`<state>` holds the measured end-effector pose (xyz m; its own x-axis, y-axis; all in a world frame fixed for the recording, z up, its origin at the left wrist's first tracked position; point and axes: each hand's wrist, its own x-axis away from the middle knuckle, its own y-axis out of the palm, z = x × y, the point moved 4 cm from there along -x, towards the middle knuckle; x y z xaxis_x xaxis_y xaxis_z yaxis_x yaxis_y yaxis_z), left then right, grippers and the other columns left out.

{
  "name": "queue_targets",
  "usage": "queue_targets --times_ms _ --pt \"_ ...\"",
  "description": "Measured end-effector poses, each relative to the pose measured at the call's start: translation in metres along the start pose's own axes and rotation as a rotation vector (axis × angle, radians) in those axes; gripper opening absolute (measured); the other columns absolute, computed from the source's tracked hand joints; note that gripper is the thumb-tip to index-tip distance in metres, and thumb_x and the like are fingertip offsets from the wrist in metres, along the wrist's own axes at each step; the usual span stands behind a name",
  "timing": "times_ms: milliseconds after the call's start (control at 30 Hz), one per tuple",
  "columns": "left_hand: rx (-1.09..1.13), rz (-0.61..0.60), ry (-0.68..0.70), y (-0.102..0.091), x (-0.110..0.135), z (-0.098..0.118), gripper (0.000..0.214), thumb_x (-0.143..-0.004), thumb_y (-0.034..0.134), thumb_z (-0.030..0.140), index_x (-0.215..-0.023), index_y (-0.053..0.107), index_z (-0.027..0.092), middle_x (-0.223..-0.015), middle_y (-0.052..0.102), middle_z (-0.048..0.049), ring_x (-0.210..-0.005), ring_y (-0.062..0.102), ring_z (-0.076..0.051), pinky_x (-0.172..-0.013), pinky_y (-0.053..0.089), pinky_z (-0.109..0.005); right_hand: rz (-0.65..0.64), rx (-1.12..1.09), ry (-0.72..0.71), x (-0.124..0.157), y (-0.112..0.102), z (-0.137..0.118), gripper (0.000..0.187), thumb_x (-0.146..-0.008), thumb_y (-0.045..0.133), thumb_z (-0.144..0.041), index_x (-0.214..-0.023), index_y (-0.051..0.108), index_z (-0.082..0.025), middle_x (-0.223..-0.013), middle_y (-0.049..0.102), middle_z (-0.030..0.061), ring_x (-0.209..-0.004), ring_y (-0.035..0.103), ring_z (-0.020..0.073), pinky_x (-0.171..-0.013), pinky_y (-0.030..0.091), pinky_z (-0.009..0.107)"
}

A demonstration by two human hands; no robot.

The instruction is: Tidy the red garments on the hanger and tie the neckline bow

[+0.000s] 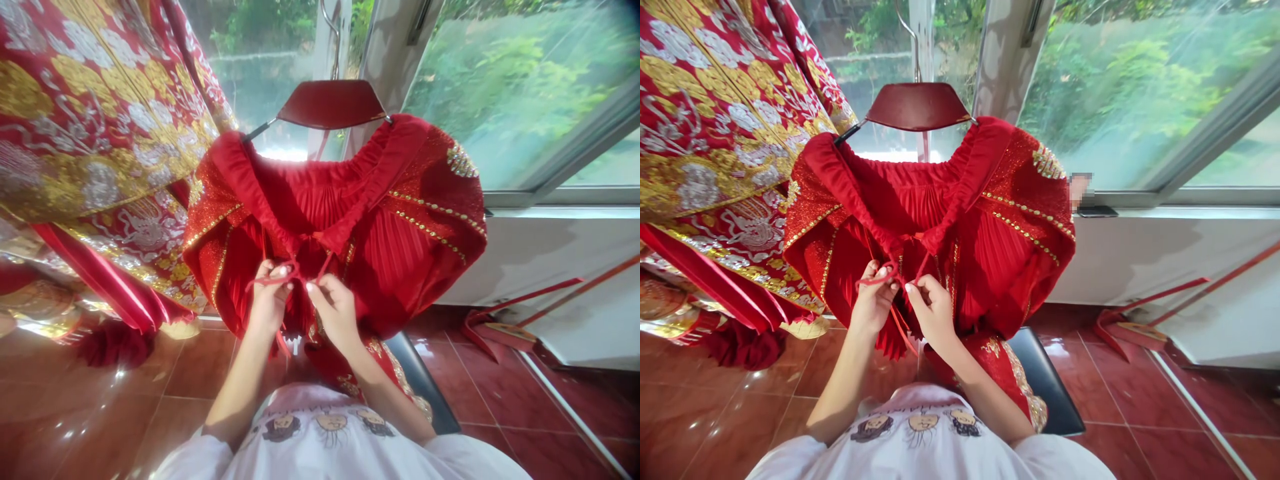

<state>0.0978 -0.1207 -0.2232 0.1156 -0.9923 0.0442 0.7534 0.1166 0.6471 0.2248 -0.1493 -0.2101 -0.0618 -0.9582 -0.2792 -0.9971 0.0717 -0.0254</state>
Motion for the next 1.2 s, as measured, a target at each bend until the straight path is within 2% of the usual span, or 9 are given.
queue_targets --times_ms 133,367,500,600,733,833,900,967,1200 --pt "0.178 -0.069 0.006 -0.004 0.009 0.011 0.037 -0.059 0.077 0.027 -0.080 0.047 0.021 -0.063 0.040 0.0077 -0.049 0.034 -0.003 -0.048 0.035 -0.015 -0.027 -0.010 0.007 -0.001 -0.001 -0.001 0.027 -0.083 0.057 -0.040 -0.069 0.051 -0.018 -0.058 0.046 -0.0024 -0.053 0.041 0.0085 -0.050 0.035 0.019" --pt "0.297 -0.195 0.342 -0.027 0.021 0.063 0.032 -0.066 0.078 0.037 -0.083 0.053 0.025 -0.055 0.029 0.0086 -0.044 0.016 -0.005 -0.040 0.025 -0.012 -0.025 -0.012 0.013 0.002 -0.007 -0.003 0.030 -0.083 0.056 -0.041 -0.066 0.047 -0.018 -0.055 0.040 -0.0035 -0.050 0.036 0.0072 -0.047 0.029 0.019" --pt "0.297 -0.338 0.522 -0.045 0.018 0.086 0.027 -0.081 0.065 0.050 -0.078 0.056 0.024 -0.044 0.024 0.0099 -0.038 0.009 -0.005 -0.037 0.025 -0.014 -0.027 -0.027 0.018 0.001 -0.007 -0.005 0.032 -0.083 0.056 -0.043 -0.066 0.046 -0.018 -0.054 0.037 -0.0042 -0.049 0.033 0.0067 -0.045 0.028 0.018" --pt "0.049 -0.343 0.687 -0.051 0.018 0.096 0.037 -0.088 0.053 0.054 -0.070 0.062 0.023 -0.053 0.042 0.0056 -0.037 0.025 -0.006 -0.037 0.029 -0.019 -0.038 -0.048 0.034 0.000 -0.005 -0.006 0.032 -0.083 0.056 -0.043 -0.066 0.045 -0.018 -0.054 0.038 -0.0045 -0.048 0.032 0.0062 -0.045 0.027 0.018" --pt "-0.689 -0.047 1.032 -0.035 0.028 0.096 0.026 -0.083 0.064 0.045 -0.074 0.074 0.022 -0.099 0.061 -0.0036 -0.083 0.058 -0.016 -0.073 0.051 -0.028 -0.038 -0.051 0.039 0.002 -0.001 -0.007 0.032 -0.082 0.057 -0.043 -0.068 0.047 -0.017 -0.055 0.041 -0.0042 -0.048 0.033 0.0058 -0.045 0.028 0.017" --pt "-0.869 -0.237 0.740 -0.009 0.026 0.070 0.026 -0.092 0.055 0.039 -0.102 0.073 0.023 -0.112 0.064 -0.0062 -0.106 0.059 -0.021 -0.095 0.048 -0.034 -0.037 -0.042 0.034 0.003 0.000 -0.008 0.031 -0.083 0.056 -0.043 -0.069 0.048 -0.016 -0.056 0.043 -0.0038 -0.049 0.036 0.0059 -0.045 0.030 0.017" --pt "-0.827 -0.389 0.434 0.007 0.025 0.046 0.034 -0.096 0.048 0.040 -0.119 0.065 0.021 -0.116 0.065 -0.0081 -0.111 0.059 -0.021 -0.100 0.045 -0.033 -0.036 -0.021 0.006 0.003 0.000 -0.009 0.030 -0.084 0.056 -0.041 -0.069 0.048 -0.016 -0.056 0.044 -0.0032 -0.050 0.038 0.0062 -0.046 0.032 0.017" --pt "-0.802 -0.475 0.264 0.020 0.026 0.027 0.036 -0.097 0.047 0.041 -0.121 0.062 0.018 -0.116 0.065 -0.0092 -0.109 0.060 -0.020 -0.101 0.045 -0.031 -0.033 0.025 -0.044 0.001 -0.003 -0.011 0.028 -0.084 0.055 -0.038 -0.067 0.048 -0.016 -0.057 0.046 -0.0027 -0.051 0.040 0.0065 -0.047 0.033 0.017" --pt "-0.932 -0.487 0.343 0.039 0.021 0.018 0.033 -0.092 0.055 0.042 -0.084 0.068 0.013 -0.072 0.062 -0.0019 -0.061 0.050 -0.010 -0.058 0.041 -0.021 -0.060 0.178 -0.111 -0.008 -0.021 -0.026 0.024 -0.086 0.054 -0.034 -0.077 0.062 -0.013 -0.062 0.058 0.0005 -0.050 0.047 0.0072 -0.047 0.036 0.019"
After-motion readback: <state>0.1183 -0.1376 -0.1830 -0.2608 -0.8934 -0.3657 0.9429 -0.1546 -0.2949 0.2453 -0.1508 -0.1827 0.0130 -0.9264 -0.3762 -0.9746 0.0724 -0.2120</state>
